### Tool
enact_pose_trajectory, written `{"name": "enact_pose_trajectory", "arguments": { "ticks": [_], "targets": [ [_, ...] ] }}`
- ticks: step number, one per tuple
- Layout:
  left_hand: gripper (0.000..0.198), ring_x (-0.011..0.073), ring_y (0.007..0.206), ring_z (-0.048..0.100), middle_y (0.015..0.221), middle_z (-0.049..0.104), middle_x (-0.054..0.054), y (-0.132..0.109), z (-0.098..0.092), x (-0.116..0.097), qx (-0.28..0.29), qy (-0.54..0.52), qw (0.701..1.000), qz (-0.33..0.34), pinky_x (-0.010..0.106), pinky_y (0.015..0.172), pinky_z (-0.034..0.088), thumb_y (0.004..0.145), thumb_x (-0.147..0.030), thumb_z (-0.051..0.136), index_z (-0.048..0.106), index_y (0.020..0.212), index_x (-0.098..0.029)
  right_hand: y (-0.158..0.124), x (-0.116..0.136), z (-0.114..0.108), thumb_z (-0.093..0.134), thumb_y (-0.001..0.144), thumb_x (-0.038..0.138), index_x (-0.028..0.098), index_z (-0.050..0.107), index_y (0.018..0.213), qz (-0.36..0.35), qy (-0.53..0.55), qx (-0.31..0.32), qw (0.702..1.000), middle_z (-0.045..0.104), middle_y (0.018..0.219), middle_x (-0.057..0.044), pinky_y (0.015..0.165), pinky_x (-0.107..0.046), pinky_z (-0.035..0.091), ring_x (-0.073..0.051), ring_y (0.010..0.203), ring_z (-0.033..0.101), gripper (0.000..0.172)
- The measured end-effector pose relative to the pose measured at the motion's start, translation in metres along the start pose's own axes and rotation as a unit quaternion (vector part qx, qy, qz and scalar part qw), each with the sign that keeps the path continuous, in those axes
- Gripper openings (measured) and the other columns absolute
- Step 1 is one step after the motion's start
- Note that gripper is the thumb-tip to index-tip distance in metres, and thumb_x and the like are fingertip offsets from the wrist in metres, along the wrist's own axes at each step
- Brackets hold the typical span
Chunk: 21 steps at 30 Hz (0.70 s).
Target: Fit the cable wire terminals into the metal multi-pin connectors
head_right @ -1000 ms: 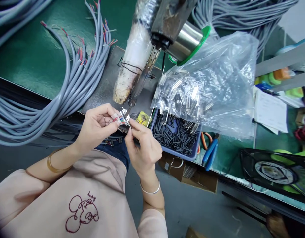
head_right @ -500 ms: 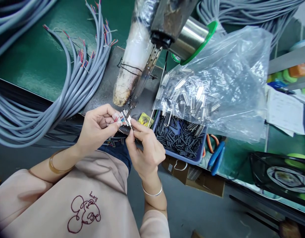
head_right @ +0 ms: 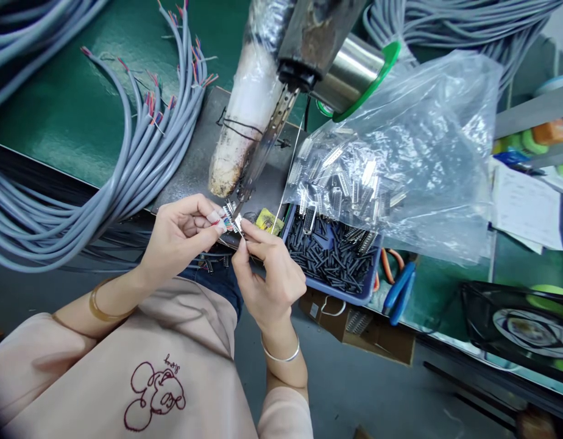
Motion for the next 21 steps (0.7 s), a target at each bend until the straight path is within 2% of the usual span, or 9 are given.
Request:
{"name": "enact_pose_trajectory", "arguments": {
  "ticks": [15, 21],
  "targets": [
    [0.015, 0.0034, 0.053, 0.046, 0.068, 0.058, -0.002, -0.0013, -0.0038, 0.0054, -0.001, 0.010, 1.000, -0.017, 0.014, 0.048, 0.037, 0.068, -0.015, 0.070, 0.055, 0.069, -0.015, 0.0027, 0.0031, -0.0014, 0.071, 0.085, 0.008, 0.021, 0.060, 0.083, 0.004, -0.001, 0.027, 1.000, 0.080, 0.096, -0.002, 0.078, -0.026, 0.062, -0.014, 0.088, 0.077, 0.017],
    [0.014, 0.0051, 0.057, 0.051, 0.068, 0.059, -0.002, -0.0009, -0.0030, 0.0037, -0.003, 0.012, 1.000, -0.014, 0.015, 0.054, 0.042, 0.068, -0.015, 0.069, 0.055, 0.068, -0.016, 0.0021, 0.0038, -0.0013, 0.071, 0.085, 0.008, 0.021, 0.060, 0.083, -0.003, -0.011, 0.025, 1.000, 0.080, 0.097, -0.001, 0.078, -0.025, 0.062, -0.013, 0.087, 0.077, 0.017]
  ]
}}
Point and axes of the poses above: each hand's wrist, its own y-axis towards the middle knuckle, its own z-axis out of the palm, x = y × z, the point moved 4 cm from there along y, towards the middle knuckle
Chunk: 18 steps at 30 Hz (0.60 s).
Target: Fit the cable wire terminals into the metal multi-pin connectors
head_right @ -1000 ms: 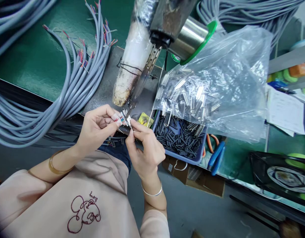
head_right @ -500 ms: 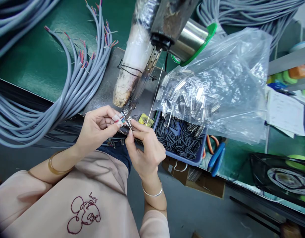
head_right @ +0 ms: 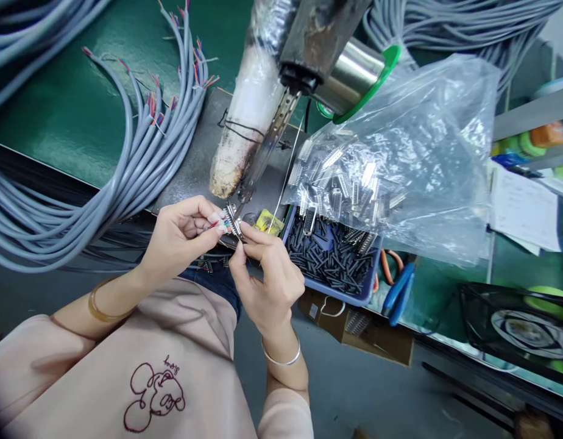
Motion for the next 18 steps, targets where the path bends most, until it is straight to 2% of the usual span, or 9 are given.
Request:
{"name": "enact_pose_trajectory", "arguments": {
  "ticks": [9, 18],
  "targets": [
    [0.016, 0.0054, 0.059, 0.053, 0.068, 0.057, -0.002, 0.0034, 0.0027, -0.0024, -0.009, -0.011, 1.000, -0.006, 0.015, 0.056, 0.044, 0.069, -0.014, 0.069, 0.053, 0.068, -0.016, 0.0017, -0.0023, 0.0031, 0.071, 0.086, 0.009, 0.021, 0.060, 0.084, 0.007, -0.003, -0.012, 1.000, 0.080, 0.097, -0.001, 0.078, -0.024, 0.062, -0.013, 0.089, 0.077, 0.016],
    [0.017, 0.0067, 0.062, 0.055, 0.068, 0.058, -0.002, 0.0051, 0.0034, -0.0099, -0.021, -0.010, 1.000, -0.007, 0.015, 0.056, 0.047, 0.066, -0.014, 0.070, 0.053, 0.066, -0.017, 0.0081, 0.0056, -0.0009, 0.075, 0.083, 0.009, 0.022, 0.064, 0.087, -0.019, -0.050, -0.010, 0.999, 0.080, 0.098, -0.001, 0.078, -0.027, 0.063, -0.015, 0.089, 0.077, 0.018]
  ]
}}
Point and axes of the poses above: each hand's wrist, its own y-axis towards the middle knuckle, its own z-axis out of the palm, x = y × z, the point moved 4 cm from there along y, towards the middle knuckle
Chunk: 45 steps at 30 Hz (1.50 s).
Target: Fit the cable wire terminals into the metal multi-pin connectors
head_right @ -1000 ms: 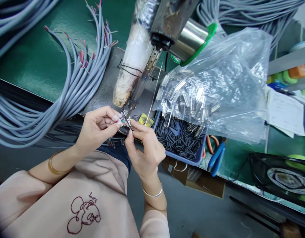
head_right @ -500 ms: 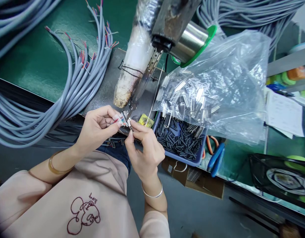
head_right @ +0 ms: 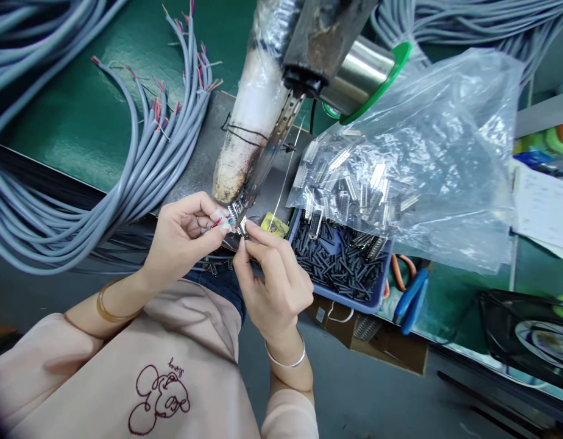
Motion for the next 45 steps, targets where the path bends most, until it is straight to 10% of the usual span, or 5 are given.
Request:
{"name": "enact_pose_trajectory", "arguments": {
  "ticks": [31, 39, 45],
  "targets": [
    [0.025, 0.0061, 0.060, 0.052, 0.065, 0.056, -0.003, 0.003, 0.001, 0.001, 0.041, -0.037, 0.997, -0.048, 0.016, 0.055, 0.045, 0.063, -0.013, 0.079, 0.054, 0.063, -0.016, 0.003, 0.004, -0.002, 0.079, 0.083, 0.013, 0.024, 0.067, 0.089, -0.005, -0.031, 0.025, 0.999, 0.079, 0.098, 0.001, 0.076, -0.026, 0.062, -0.015, 0.088, 0.077, 0.017],
    [0.015, 0.0033, 0.051, 0.041, 0.060, 0.051, -0.005, 0.000, -0.003, 0.010, 0.077, -0.015, 0.993, -0.092, 0.015, 0.048, 0.032, 0.064, -0.009, 0.067, 0.054, 0.065, -0.016, -0.008, -0.013, -0.022, 0.073, 0.084, 0.005, 0.024, 0.073, 0.098, 0.098, 0.076, -0.042, 0.991, 0.075, 0.089, 0.003, 0.052, -0.020, 0.055, -0.010, 0.066, 0.070, 0.023],
    [0.010, 0.0079, 0.059, 0.050, 0.067, 0.058, 0.000, -0.013, 0.000, 0.007, 0.126, 0.058, 0.990, -0.038, 0.019, 0.054, 0.041, 0.069, -0.014, 0.067, 0.058, 0.067, -0.016, 0.000, 0.001, -0.018, 0.071, 0.090, 0.014, 0.025, 0.071, 0.100, 0.013, -0.003, 0.113, 0.993, 0.066, 0.082, 0.003, 0.062, -0.020, 0.053, -0.009, 0.070, 0.064, 0.014]
  ]
}}
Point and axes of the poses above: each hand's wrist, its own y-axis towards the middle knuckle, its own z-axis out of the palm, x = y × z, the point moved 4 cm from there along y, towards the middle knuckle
